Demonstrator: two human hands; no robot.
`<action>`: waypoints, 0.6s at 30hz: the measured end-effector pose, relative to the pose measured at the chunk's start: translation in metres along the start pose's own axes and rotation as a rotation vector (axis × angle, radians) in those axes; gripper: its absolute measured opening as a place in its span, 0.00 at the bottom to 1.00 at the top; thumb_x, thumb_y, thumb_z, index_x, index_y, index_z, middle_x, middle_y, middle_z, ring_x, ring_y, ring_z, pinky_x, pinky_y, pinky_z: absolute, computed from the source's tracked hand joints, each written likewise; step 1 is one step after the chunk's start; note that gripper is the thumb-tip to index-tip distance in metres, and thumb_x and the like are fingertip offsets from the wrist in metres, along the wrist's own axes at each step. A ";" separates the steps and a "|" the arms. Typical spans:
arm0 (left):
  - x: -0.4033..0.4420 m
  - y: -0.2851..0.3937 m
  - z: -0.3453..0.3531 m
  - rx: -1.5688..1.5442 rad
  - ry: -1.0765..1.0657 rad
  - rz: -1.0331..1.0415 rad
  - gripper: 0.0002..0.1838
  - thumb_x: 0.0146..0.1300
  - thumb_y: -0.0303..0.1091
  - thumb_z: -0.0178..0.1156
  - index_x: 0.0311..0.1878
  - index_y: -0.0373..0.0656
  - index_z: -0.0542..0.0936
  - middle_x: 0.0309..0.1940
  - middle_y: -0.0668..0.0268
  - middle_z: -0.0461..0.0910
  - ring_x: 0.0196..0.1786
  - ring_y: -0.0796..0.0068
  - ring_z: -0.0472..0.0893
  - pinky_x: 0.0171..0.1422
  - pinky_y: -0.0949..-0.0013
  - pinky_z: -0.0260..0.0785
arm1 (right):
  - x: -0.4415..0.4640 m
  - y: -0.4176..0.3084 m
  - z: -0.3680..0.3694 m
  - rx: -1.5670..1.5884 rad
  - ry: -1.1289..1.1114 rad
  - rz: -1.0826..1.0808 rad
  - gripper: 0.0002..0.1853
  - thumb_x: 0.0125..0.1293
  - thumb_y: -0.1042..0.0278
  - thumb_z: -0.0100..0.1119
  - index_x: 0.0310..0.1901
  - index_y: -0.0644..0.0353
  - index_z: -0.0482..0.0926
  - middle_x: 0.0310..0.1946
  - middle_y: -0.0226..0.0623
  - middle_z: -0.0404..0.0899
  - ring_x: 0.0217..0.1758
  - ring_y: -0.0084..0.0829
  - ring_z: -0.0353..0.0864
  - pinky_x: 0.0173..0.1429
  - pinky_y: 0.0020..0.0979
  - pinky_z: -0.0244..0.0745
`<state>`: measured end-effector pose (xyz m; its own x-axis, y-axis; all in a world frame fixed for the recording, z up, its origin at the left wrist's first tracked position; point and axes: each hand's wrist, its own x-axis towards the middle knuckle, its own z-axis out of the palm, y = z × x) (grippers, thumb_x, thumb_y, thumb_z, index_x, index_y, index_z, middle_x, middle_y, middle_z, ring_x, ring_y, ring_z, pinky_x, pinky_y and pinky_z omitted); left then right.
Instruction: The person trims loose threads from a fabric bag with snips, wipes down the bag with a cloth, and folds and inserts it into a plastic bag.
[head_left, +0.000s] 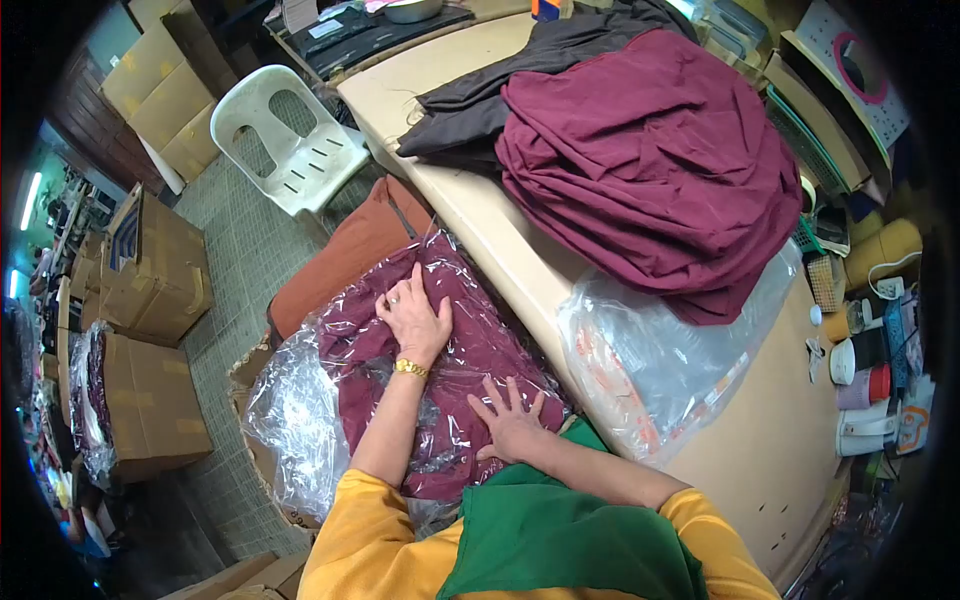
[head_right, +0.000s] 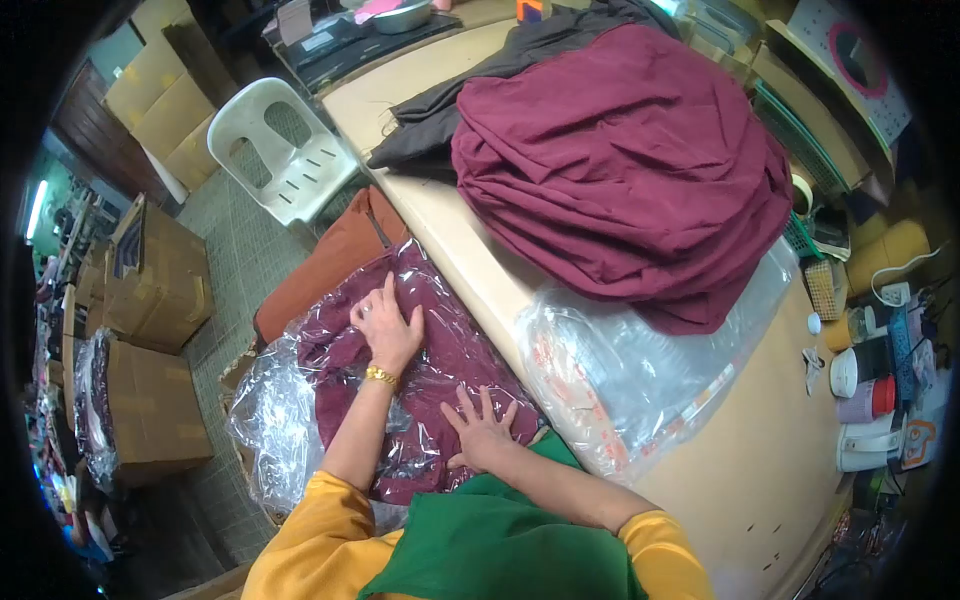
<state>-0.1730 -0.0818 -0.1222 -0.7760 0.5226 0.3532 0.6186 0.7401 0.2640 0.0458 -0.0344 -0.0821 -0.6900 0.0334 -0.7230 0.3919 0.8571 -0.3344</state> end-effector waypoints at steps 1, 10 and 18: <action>0.003 -0.003 -0.004 0.044 -0.066 -0.027 0.39 0.52 0.47 0.70 0.68 0.46 0.72 0.52 0.58 0.73 0.60 0.57 0.70 0.68 0.44 0.53 | -0.003 -0.002 0.001 -0.014 0.024 -0.034 0.59 0.56 0.35 0.68 0.80 0.37 0.38 0.82 0.38 0.24 0.83 0.57 0.21 0.71 0.82 0.31; 0.072 0.016 -0.061 -0.215 0.274 0.196 0.13 0.61 0.37 0.68 0.46 0.47 0.77 0.40 0.64 0.78 0.49 0.63 0.77 0.63 0.54 0.57 | -0.019 -0.006 -0.003 -0.038 0.357 -0.188 0.58 0.53 0.42 0.73 0.79 0.33 0.44 0.81 0.45 0.29 0.82 0.64 0.28 0.68 0.85 0.36; 0.038 -0.031 0.029 -0.060 -0.087 0.182 0.19 0.70 0.51 0.56 0.45 0.43 0.74 0.37 0.55 0.79 0.42 0.51 0.80 0.46 0.49 0.69 | -0.010 0.010 -0.004 -0.034 -0.007 -0.009 0.58 0.52 0.28 0.66 0.79 0.25 0.42 0.82 0.39 0.22 0.82 0.59 0.20 0.68 0.84 0.31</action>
<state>-0.2253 -0.0726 -0.1430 -0.6567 0.6821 0.3217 0.7539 0.6048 0.2567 0.0541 -0.0241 -0.0756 -0.6887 0.0222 -0.7247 0.3649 0.8743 -0.3200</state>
